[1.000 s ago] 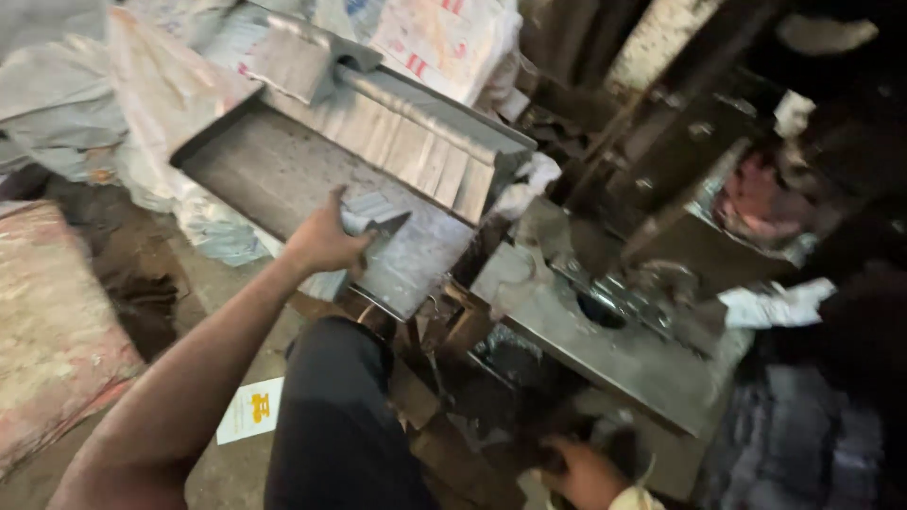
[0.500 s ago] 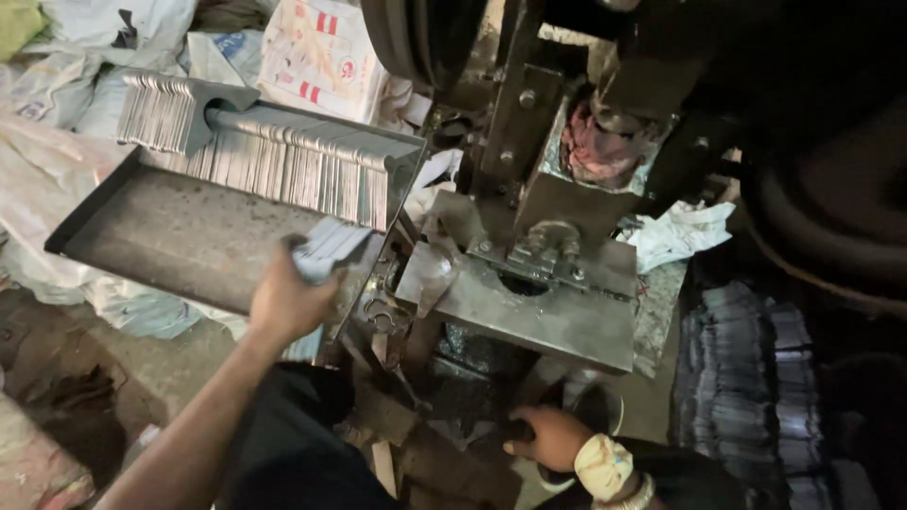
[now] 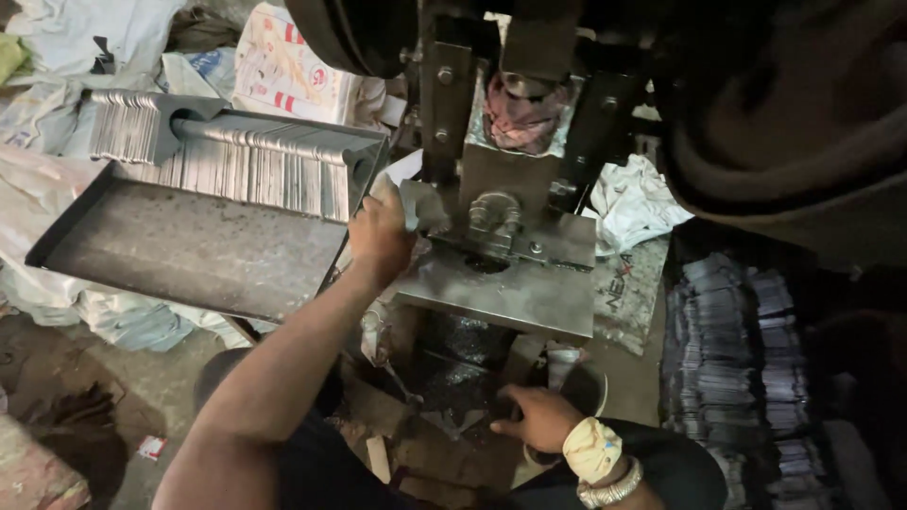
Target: Operating a mechanical press to bend or stamp small metal plates.
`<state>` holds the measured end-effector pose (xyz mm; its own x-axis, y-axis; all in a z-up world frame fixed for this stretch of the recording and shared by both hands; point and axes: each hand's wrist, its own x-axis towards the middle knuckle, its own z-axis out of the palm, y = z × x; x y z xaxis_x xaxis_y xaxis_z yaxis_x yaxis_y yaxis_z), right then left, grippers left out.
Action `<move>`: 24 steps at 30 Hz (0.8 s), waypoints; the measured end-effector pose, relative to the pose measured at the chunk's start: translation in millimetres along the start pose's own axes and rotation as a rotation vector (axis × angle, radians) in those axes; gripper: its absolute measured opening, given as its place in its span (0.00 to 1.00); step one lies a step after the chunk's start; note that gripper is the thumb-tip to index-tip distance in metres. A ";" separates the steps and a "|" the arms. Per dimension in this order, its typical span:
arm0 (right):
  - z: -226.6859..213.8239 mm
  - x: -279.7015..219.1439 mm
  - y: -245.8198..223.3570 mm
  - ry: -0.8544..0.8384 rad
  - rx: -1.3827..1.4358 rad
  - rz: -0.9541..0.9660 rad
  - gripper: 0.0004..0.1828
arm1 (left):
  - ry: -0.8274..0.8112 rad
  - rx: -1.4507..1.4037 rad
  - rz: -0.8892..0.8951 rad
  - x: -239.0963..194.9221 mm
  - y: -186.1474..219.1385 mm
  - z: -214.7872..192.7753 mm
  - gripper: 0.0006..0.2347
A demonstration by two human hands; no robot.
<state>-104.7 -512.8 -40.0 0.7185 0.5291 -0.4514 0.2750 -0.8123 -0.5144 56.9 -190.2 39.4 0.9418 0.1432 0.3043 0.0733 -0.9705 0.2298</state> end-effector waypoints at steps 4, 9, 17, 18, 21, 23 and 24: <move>15.4 -3.7 29.1 0.087 0.005 -0.103 0.38 | 0.089 0.299 0.088 -10.1 8.8 29.3 0.26; 4.3 -15.9 21.2 0.038 -0.006 -0.078 0.38 | 0.054 0.302 0.101 -19.6 18.1 16.4 0.28; -12.4 -12.6 5.4 0.089 -0.001 -0.093 0.39 | -0.026 0.410 0.144 -11.2 24.9 17.8 0.29; -15.7 -14.4 -0.1 0.061 -0.004 -0.058 0.38 | -0.053 0.395 0.180 -12.7 27.5 11.3 0.31; -22.4 -13.3 -6.2 0.005 -0.006 -0.017 0.38 | -0.177 0.417 0.231 -7.2 24.8 22.4 0.31; -24.5 -8.8 -8.1 -0.015 0.003 -0.008 0.39 | -0.273 0.456 0.256 -5.1 33.8 -3.0 0.30; -23.9 -8.2 -9.0 -0.014 0.010 -0.014 0.39 | -0.420 0.398 0.288 -9.3 46.5 -35.7 0.42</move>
<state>-97.8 -515.7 -14.2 0.7055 0.5436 -0.4548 0.2783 -0.8026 -0.5276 39.8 -229.7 80.3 0.9842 -0.1436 -0.1036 -0.1614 -0.9681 -0.1918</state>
